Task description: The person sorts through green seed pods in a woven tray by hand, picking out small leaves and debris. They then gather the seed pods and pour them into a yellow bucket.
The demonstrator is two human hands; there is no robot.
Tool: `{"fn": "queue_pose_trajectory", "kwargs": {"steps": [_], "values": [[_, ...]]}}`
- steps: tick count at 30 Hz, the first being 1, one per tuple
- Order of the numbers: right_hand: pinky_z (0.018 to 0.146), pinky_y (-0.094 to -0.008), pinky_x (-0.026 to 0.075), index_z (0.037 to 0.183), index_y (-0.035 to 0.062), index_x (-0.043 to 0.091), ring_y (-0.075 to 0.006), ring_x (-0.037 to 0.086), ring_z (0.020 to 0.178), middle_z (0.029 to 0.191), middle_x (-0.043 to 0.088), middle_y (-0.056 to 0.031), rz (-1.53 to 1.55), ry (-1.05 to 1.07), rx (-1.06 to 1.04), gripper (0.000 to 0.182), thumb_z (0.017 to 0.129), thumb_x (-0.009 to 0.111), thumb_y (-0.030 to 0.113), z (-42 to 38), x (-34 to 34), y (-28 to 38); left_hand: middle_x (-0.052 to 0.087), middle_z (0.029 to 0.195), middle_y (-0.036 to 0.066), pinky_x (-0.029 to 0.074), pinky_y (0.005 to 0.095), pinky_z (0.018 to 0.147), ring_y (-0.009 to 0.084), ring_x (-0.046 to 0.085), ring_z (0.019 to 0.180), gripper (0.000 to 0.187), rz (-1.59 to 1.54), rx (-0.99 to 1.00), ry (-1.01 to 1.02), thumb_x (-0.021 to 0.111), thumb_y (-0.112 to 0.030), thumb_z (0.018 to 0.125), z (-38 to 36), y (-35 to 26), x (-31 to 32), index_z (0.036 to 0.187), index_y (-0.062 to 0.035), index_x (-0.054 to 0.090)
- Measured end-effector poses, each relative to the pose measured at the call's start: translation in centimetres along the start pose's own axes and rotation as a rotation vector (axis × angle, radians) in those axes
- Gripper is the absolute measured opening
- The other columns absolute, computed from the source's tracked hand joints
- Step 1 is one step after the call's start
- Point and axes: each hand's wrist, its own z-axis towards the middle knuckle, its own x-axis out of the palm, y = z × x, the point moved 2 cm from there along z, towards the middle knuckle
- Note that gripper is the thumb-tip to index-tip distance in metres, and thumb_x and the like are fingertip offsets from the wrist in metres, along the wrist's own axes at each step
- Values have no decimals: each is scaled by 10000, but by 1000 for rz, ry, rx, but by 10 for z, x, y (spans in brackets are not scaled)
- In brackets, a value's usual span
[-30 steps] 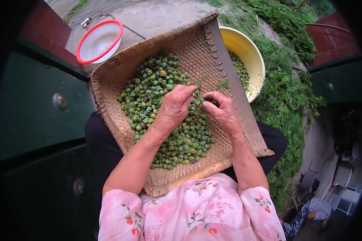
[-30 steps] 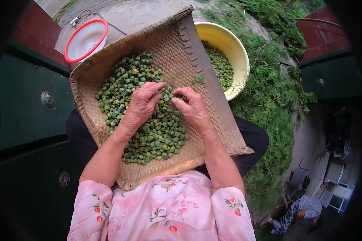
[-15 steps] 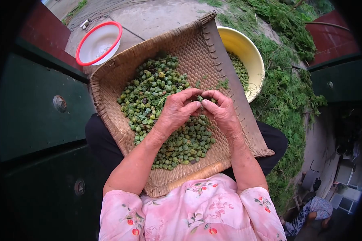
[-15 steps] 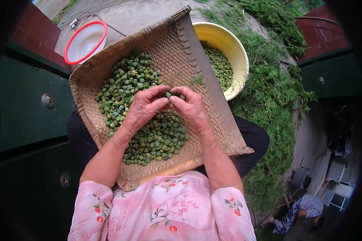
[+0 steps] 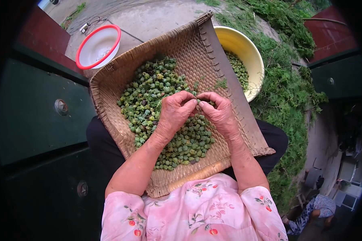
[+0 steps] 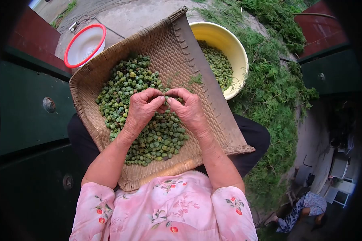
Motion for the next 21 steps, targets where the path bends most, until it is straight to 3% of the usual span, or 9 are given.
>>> {"fn": "queue_pose_trajectory", "kwargs": {"steps": [1, 4, 7, 8, 11, 14, 17, 18, 21], "values": [[566, -196, 463, 1013, 1, 601, -57, 569, 685, 861, 610, -11, -74, -14, -47, 189, 853, 628, 99, 0, 0, 0, 648, 793, 61, 566, 254, 607, 137, 661, 697, 111, -24, -22, 4, 592, -69, 870, 0, 0, 0, 902, 32, 622], [584, -219, 475, 1022, -1, 581, -94, 582, 713, 929, 616, -57, 35, -130, 18, 185, 856, 608, 77, 2, -8, -4, 636, 803, 62, 575, 270, 602, 168, 673, 702, 102, -474, -138, 42, 574, -74, 885, -1, 2, 0, 911, 22, 596], [566, -233, 470, 1033, 9, 556, -127, 592, 717, 970, 612, -98, 690, -22, 109, 181, 859, 584, 52, 6, -18, -8, 627, 835, 67, 588, 290, 616, 206, 684, 732, 111, -572, -193, 69, 567, -83, 901, -1, 0, -1, 957, 12, 573], [538, -240, 458, 1056, 17, 534, -154, 602, 733, 963, 613, -114, 766, 1, 118, 195, 868, 576, 44, 5, -20, -7, 628, 845, 69, 590, 292, 624, 212, 686, 742, 117, -588, -183, 63, 566, -90, 905, -1, 1, 0, 965, 10, 570], [531, -231, 448, 1034, 8, 554, -134, 593, 724, 925, 619, -106, 904, 65, 105, 182, 869, 601, 70, 1, -24, -10, 629, 871, 73, 595, 295, 644, 227, 688, 770, 126, -624, -161, 45, 562, -99, 914, 0, 5, 2, 982, 7, 564], [589, -248, 457, 990, -7, 608, -134, 591, 746, 883, 628, -94, 474, -34, 160, 172, 865, 622, 111, 0, -24, -9, 630, 885, 78, 596, 288, 647, 228, 688, 775, 117, -600, -151, 46, 552, -81, 917, -1, 6, 3, 993, 7, 566], [679, -270, 463, 938, -7, 654, -138, 591, 787, 858, 635, -88, -76, -55, -165, 174, 864, 626, 147, 0, -17, 1, 633, 890, 86, 592, 277, 627, 214, 686, 750, 122, -525, -144, 86, 541, -53, 914, 0, 6, 4, 1013, 13, 572], [748, -281, 457, 988, 1, 669, -152, 594, 829, 879, 636, -89, -73, -21, -137, 207, 869, 616, 161, 0, -15, -1, 634, 890, 89, 591, 274, 619, 208, 685, 740, 128, -501, -150, 106, 538, -44, 913, -1, 4, 4, 1021, 15, 575], [743, -282, 459, 1064, 11, 658, -152, 594, 839, 897, 639, -87, -121, 121, -88, 252, 865, 615, 160, -2, -12, 2, 638, 884, 95, 586, 264, 595, 195, 681, 713, 146, -464, -153, 142, 533, -27, 909, -1, 5, 4, 1038, 22, 581]]}}
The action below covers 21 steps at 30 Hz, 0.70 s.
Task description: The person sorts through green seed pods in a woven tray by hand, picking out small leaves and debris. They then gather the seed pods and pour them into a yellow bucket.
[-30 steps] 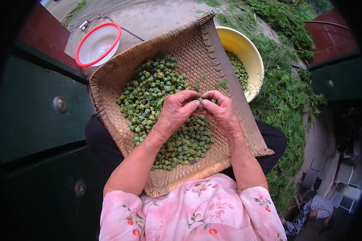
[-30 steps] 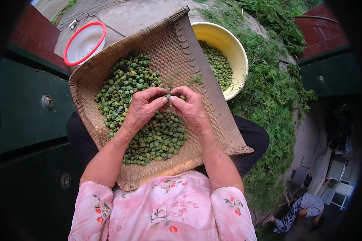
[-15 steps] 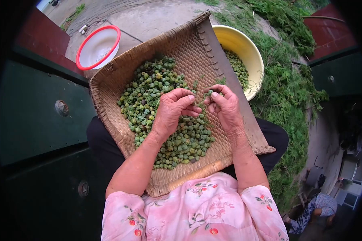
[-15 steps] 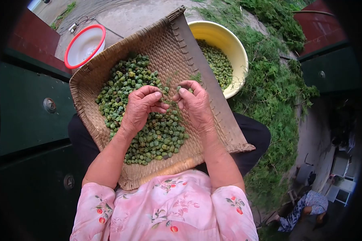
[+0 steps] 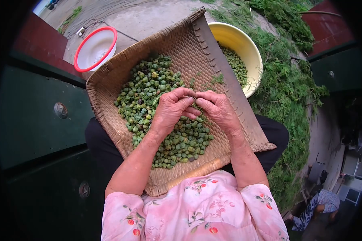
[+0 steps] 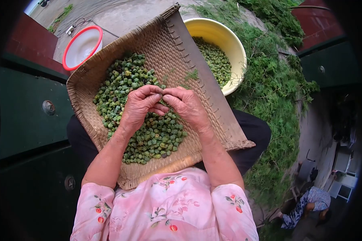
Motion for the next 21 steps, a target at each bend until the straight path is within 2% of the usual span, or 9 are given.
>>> {"fn": "queue_pose_trajectory", "kwargs": {"steps": [1, 4, 10, 13, 16, 19, 21], "values": [[734, -280, 458, 1115, 36, 648, -156, 592, 827, 886, 628, -82, -11, 13, -10, 288, 858, 617, 161, -1, 1, -2, 640, 881, 96, 584, 262, 587, 191, 680, 705, 152, 6, 0, 6, 532, -24, 908, 0, 0, -1, 1042, 25, 583], [722, -271, 456, 1116, 49, 652, -159, 581, 800, 855, 606, -75, -112, 8, -62, 293, 841, 633, 147, -3, -1, 0, 643, 868, 97, 587, 262, 583, 190, 679, 704, 154, 28, -4, -4, 531, -27, 911, 0, -3, 0, 1045, 22, 586], [691, -259, 465, 1024, 34, 680, -159, 562, 769, 828, 577, -68, -128, -115, -247, 241, 784, 676, 51, -4, 3, 0, 642, 867, 99, 598, 275, 595, 195, 681, 715, 147, -84, 18, -52, 534, -44, 916, -1, 1, 2, 1037, 18, 588], [660, -257, 475, 969, 11, 670, -140, 571, 760, 835, 578, -57, -117, -117, -283, 177, 794, 675, 41, -2, 2, 4, 641, 865, 101, 599, 283, 605, 204, 685, 729, 150, -97, 33, -64, 538, -59, 917, -2, -2, 3, 1028, 32, 580], [635, -248, 478, 956, -4, 646, -118, 576, 748, 850, 588, -50, 210, -180, 26, 155, 821, 666, 70, -4, 5, 0, 640, 865, 105, 600, 292, 616, 210, 686, 738, 162, -147, 33, -96, 536, -58, 916, -2, -5, 4, 1033, 50, 564], [557, -194, 425, 962, -2, 608, -37, 502, 623, 752, 569, 26, 166, -244, -40, 138, 861, 645, 86, -3, 4, -4, 642, 862, 110, 597, 298, 623, 213, 686, 738, 179, -64, -9, -87, 546, -58, 906, -1, 0, 4, 1041, 60, 550], [547, -201, 433, 958, 0, 610, -41, 516, 620, 760, 575, 17, 102, -284, -63, 130, 858, 642, 77, -3, 4, -2, 641, 853, 109, 594, 294, 622, 213, 686, 735, 187, -26, -8, -51, 562, -69, 899, -4, -1, 9, 1034, 59, 550]]}}
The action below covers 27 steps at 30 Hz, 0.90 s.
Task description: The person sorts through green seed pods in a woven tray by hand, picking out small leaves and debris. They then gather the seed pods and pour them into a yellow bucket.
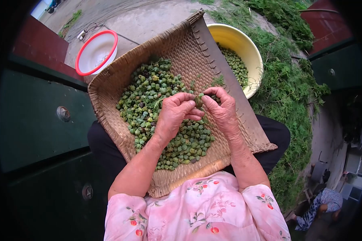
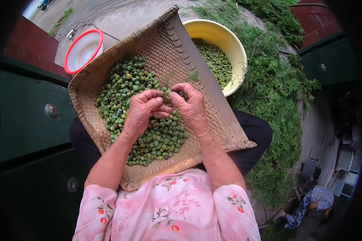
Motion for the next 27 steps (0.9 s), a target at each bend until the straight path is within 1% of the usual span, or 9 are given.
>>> {"fn": "queue_pose_trajectory", "kwargs": {"steps": [4, 10, 14, 17, 18, 21, 22, 26, 27], "values": [[615, -259, 472, 931, 13, 624, -91, 570, 710, 800, 626, -22, -145, -27, -57, 128, 837, 637, 99, -1, -2, -5, 638, 838, 100, 587, 287, 612, 201, 682, 703, 171, 55, -2, 0, 584, -82, 883, -1, 0, 7, 991, 49, 565], [589, -250, 458, 972, 29, 623, -91, 562, 676, 804, 620, -25, -10, 77, 20, 134, 851, 608, 83, -2, 0, -3, 635, 823, 88, 581, 278, 597, 184, 675, 673, 154, 122, -47, -7, 568, -116, 904, -2, 3, 8, 945, 32, 574], [532, -223, 441, 1032, 6, 584, -81, 564, 678, 877, 592, -56, 96, -102, 98, 165, 876, 576, 58, 4, -18, -8, 646, 869, 110, 579, 275, 610, 185, 675, 686, 205, 168, -104, 31, 556, -127, 919, -4, 4, 12, 1033, 43, 565], [505, -231, 436, 1081, 29, 541, -108, 562, 676, 876, 577, -55, 673, -254, 207, 209, 875, 575, 46, 10, -36, -22, 638, 985, 131, 578, 283, 680, 196, 677, 774, 317, 59, -33, 15, 540, -123, 928, -4, 10, 22, 1184, 60, 507], [509, -240, 439, 1097, 55, 518, -138, 567, 700, 873, 578, -57, 767, -295, 272, 230, 874, 572, 39, 10, -41, -27, 540, 1231, 180, 566, 289, 757, 226, 649, 940, 439, 77, -26, 111, 540, -126, 926, -1, 13, 22, 1297, 74, 415], [545, -263, 456, 1092, 53, 523, -163, 576, 745, 892, 584, -72, 941, -366, 372, 215, 882, 567, 58, 13, -51, -44, 370, 1411, 187, 555, 296, 801, 243, 600, 1053, 486, 185, 99, 188, 542, -119, 921, 0, 21, 26, 1328, 82, 367], [575, -283, 468, 1097, 46, 522, -184, 585, 785, 915, 583, -85, 967, -349, 342, 225, 899, 582, 134, 14, -54, -49, 263, 1474, 192, 553, 299, 791, 246, 575, 1093, 437, 175, 95, 184, 564, -132, 910, -2, 21, 27, 1276, 78, 452], [622, -322, 485, 1088, 39, 521, -228, 593, 833, 917, 571, -93, 1041, -446, 403, 313, 914, 589, 290, 18, -62, -61, 356, 1422, 196, 553, 285, 746, 188, 634, 951, 276, 313, 64, 141, 600, -151, 885, 0, 6, 16, 1048, 68, 636], [646, -327, 492, 1089, 32, 521, -242, 586, 852, 933, 567, -105, 1056, -452, 394, 324, 921, 572, 305, 20, -65, -61, 495, 1297, 185, 553, 278, 729, 164, 647, 885, 282, 289, 91, 84, 598, -145, 883, 1, 8, 11, 1066, 68, 620]]}}
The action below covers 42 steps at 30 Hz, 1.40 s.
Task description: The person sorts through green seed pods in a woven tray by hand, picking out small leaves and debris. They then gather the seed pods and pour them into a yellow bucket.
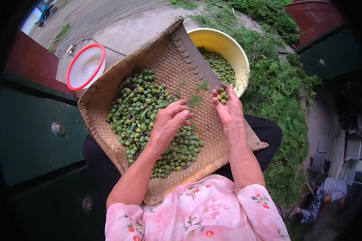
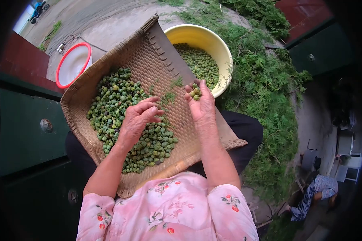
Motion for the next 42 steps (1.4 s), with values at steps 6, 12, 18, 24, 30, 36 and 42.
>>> {"fn": "queue_pose_trajectory", "kwargs": {"steps": [6, 12, 18, 24, 30, 36, 42], "values": [[858, -446, 485, 1207, 0, 396, -295, 508, 992, 1076, 467, -177, 141, -28, -62, 511, 915, 553, 388, 35, 3, 26, 657, 980, 105, 551, 272, 690, 152, 660, 809, 210, -130, 87, -170, 582, -125, 907, -3, -9, -24, 1052, 23, 617], [1110, -577, 151, 1451, 13, -32, -391, 10, 1400, 1502, -85, -231, 127, 76, -113, 927, 890, 501, 523, 60, 18, 61, 655, 983, 106, 554, 282, 680, 161, 660, 785, 202, -234, 89, -196, 579, -112, 908, -4, -10, -36, 1066, 11, 604], [1033, -542, 363, 1403, -23, 231, -402, 224, 1347, 1472, 114, -252, -228, 136, -193, 679, 919, 574, 307, 55, 18, 61, 649, 970, 117, 563, 274, 661, 168, 661, 772, 207, -254, 122, -316, 563, -95, 916, -5, -18, -46, 1088, 19, 586], [666, -324, 493, 923, 24, 666, -199, 610, 722, 810, 642, -77, -1142, 315, -410, 137, 794, 642, 64, 9, 66, -9, 647, 940, 127, 557, 246, 595, 157, 659, 729, 230, -285, 141, -420, 556, -89, 919, -3, -16, -61, 1106, 44, 558], [715, -417, 476, 898, 19, 644, -328, 604, 768, 816, 614, -168, -1655, 420, -774, 173, 758, 668, 118, 6, 67, -67, 653, 917, 117, 532, 226, 542, 152, 657, 704, 236, -252, 101, -407, 552, -79, 910, -3, -12, -60, 1110, 46, 558], [656, -358, 498, 892, 6, 625, -253, 628, 700, 853, 633, -148, -1427, 385, -556, 134, 790, 644, 92, -4, 72, -62, 643, 822, 73, 488, 202, 485, 110, 629, 617, 164, -163, 61, -342, 565, -91, 902, -2, -9, -56, 1010, 26, 605], [597, -252, 496, 1007, 5, 596, -100, 606, 687, 816, 619, -26, -1062, 333, -177, 184, 832, 584, 61, -6, 60, -43, 640, 795, 47, 462, 190, 452, 94, 620, 595, 159, 47, 94, -274, 592, -97, 886, -1, -14, -48, 988, 20, 624]]}}
